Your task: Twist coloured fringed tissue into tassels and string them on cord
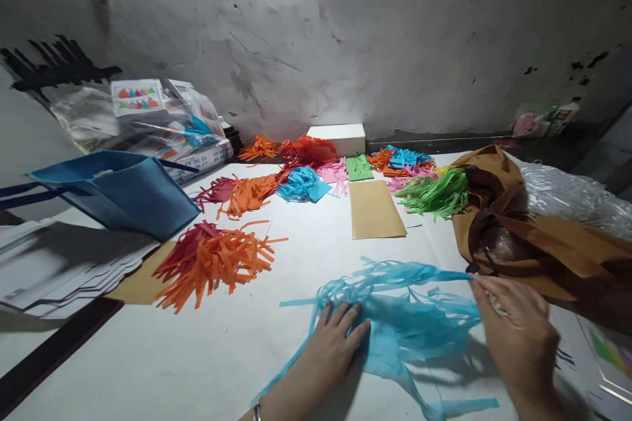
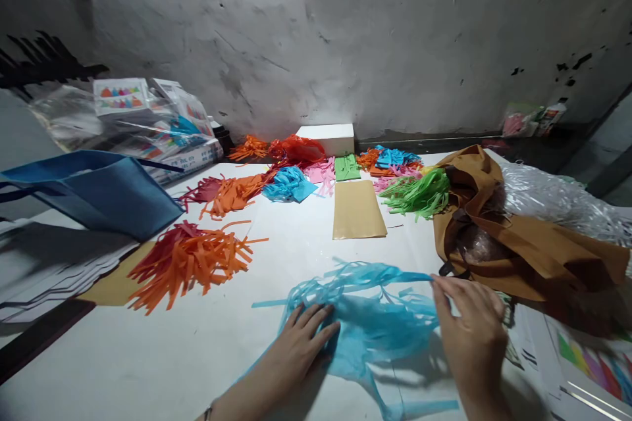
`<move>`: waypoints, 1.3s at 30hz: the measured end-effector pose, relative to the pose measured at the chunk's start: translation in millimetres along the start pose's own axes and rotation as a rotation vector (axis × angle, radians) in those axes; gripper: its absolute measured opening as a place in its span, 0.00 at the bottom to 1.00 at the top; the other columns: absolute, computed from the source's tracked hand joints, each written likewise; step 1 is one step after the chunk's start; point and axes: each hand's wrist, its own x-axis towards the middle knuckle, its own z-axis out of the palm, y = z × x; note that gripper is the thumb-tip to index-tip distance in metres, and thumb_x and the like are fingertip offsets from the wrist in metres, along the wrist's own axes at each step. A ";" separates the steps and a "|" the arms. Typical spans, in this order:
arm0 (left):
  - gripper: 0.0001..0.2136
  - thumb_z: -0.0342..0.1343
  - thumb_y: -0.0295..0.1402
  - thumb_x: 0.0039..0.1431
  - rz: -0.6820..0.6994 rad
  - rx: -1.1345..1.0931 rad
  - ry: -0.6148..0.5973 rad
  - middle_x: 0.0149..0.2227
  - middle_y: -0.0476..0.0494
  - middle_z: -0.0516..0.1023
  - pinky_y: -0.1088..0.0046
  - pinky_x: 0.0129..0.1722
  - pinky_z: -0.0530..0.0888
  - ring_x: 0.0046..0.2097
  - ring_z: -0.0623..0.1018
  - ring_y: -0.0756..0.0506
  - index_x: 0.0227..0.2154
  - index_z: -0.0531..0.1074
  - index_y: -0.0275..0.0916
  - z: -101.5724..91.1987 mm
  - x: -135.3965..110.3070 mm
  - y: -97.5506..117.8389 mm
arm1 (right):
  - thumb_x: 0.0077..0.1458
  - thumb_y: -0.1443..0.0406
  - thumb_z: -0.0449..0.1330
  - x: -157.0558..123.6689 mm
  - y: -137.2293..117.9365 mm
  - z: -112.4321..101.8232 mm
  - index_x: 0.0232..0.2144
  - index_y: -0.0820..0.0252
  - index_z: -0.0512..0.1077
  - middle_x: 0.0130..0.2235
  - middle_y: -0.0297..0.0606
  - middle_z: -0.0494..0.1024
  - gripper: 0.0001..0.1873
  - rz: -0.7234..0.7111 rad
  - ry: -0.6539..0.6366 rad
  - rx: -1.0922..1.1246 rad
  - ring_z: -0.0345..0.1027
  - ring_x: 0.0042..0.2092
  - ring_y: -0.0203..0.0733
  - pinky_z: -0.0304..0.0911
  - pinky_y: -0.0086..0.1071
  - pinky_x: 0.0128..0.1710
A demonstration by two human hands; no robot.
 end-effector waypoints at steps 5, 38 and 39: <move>0.18 0.59 0.30 0.64 -0.082 0.027 0.004 0.58 0.36 0.75 0.41 0.59 0.65 0.59 0.73 0.31 0.56 0.72 0.43 -3.4 25.1 -34.5 | 0.63 0.66 0.63 1.8 64.6 -37.9 0.36 0.65 0.78 0.32 0.45 0.82 0.06 0.025 0.156 -0.310 0.76 0.33 0.51 0.65 0.42 0.39; 0.11 0.59 0.39 0.62 -0.125 -1.016 0.133 0.28 0.43 0.76 0.75 0.28 0.68 0.28 0.72 0.49 0.31 0.80 0.37 -74.9 179.7 50.2 | 0.67 0.71 0.53 3.1 -7.1 33.2 0.64 0.58 0.63 0.40 0.41 0.81 0.24 0.216 -0.183 0.610 0.77 0.41 0.42 0.74 0.34 0.43; 0.10 0.58 0.37 0.63 -0.087 -0.958 0.145 0.27 0.44 0.76 0.75 0.29 0.68 0.28 0.72 0.49 0.29 0.78 0.37 -76.4 183.4 51.0 | 0.68 0.68 0.52 2.8 -8.8 34.8 0.61 0.58 0.66 0.40 0.40 0.80 0.20 0.265 -0.175 0.583 0.77 0.40 0.42 0.73 0.33 0.42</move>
